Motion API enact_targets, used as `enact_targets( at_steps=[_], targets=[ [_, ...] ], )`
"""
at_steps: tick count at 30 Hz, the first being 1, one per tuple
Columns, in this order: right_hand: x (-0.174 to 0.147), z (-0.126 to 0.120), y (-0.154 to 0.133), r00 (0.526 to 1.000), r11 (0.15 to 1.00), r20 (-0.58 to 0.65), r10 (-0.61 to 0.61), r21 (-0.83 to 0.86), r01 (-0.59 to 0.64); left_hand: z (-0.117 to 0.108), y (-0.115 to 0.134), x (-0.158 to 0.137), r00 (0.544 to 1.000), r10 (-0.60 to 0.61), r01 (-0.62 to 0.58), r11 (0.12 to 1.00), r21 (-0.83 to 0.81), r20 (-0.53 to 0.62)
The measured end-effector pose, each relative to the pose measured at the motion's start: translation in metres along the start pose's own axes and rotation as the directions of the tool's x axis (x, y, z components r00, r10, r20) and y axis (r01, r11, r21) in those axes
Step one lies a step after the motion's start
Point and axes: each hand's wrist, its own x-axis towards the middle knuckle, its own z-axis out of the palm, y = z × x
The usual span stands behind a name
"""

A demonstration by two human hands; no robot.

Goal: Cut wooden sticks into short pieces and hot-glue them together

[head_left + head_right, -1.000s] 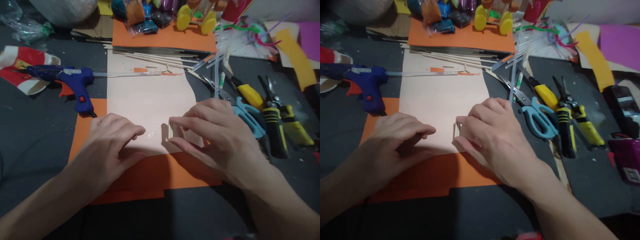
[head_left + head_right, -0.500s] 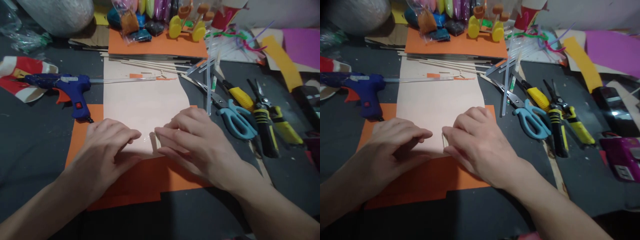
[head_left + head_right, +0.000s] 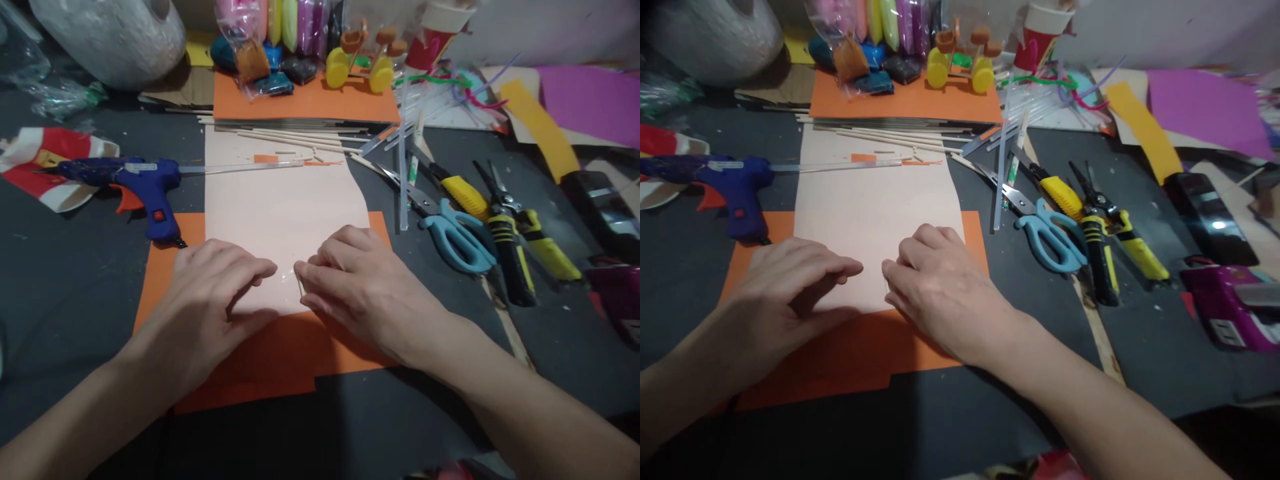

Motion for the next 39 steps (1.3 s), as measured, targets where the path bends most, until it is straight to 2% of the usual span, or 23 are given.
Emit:
enact_targets(
  at_steps=[4, 10, 16, 22, 25, 27, 29, 31, 32, 35, 37, 39],
  targets=[
    [-0.002, -0.002, 0.000, 1.000, 0.999, -0.008, 0.014, 0.052, -0.014, 0.002, -0.001, -0.001, 0.999, 0.024, -0.024, 1.000, 0.004, -0.027],
    [-0.004, -0.005, 0.001, 0.985, 0.996, -0.173, -0.021, 0.086, 0.036, 0.002, -0.001, 0.001, 0.999, -0.026, 0.025, 0.999, -0.027, -0.029],
    [-0.001, 0.003, 0.002, 0.999, 0.999, -0.042, -0.020, 0.029, 0.021, 0.000, 0.003, 0.002, 0.998, -0.055, 0.055, 0.998, -0.028, -0.019],
    [0.001, 0.004, 0.001, 1.000, 1.000, -0.024, -0.019, -0.015, 0.018, 0.000, 0.002, 0.001, 0.998, -0.060, 0.059, 0.998, -0.023, -0.024],
    [-0.001, 0.000, 0.000, 0.995, 0.999, -0.083, -0.046, -0.005, 0.046, -0.002, 0.004, 0.001, 0.995, -0.088, 0.084, 0.993, -0.082, -0.051],
    [-0.002, -0.004, -0.002, 0.981, 0.996, -0.175, -0.090, 0.000, 0.091, -0.005, 0.008, -0.001, 0.981, -0.178, 0.154, 0.958, -0.241, -0.078],
    [-0.003, -0.009, -0.006, 0.953, 0.989, -0.267, -0.144, -0.015, 0.145, -0.008, 0.014, -0.003, 0.949, -0.312, 0.248, 0.822, -0.512, -0.041],
    [-0.003, -0.011, -0.011, 0.926, 0.982, -0.328, -0.185, -0.035, 0.183, -0.010, 0.021, -0.005, 0.914, -0.397, 0.329, 0.593, -0.735, 0.089],
    [-0.003, -0.012, -0.013, 0.915, 0.979, -0.350, -0.200, -0.040, 0.198, -0.011, 0.023, -0.006, 0.901, -0.400, 0.363, 0.484, -0.796, 0.168],
    [-0.001, -0.011, -0.020, 0.892, 0.973, -0.393, -0.226, -0.037, 0.230, -0.013, 0.028, -0.006, 0.871, -0.310, 0.459, 0.244, -0.854, 0.380],
    [0.000, -0.010, -0.023, 0.889, 0.971, -0.401, -0.222, -0.009, 0.238, -0.014, 0.028, -0.006, 0.854, -0.243, 0.491, 0.086, -0.867, 0.460],
    [0.000, -0.011, -0.024, 0.892, 0.971, -0.402, -0.205, 0.027, 0.236, -0.014, 0.027, -0.005, 0.846, -0.203, 0.492, -0.062, -0.869, 0.493]
  ],
)
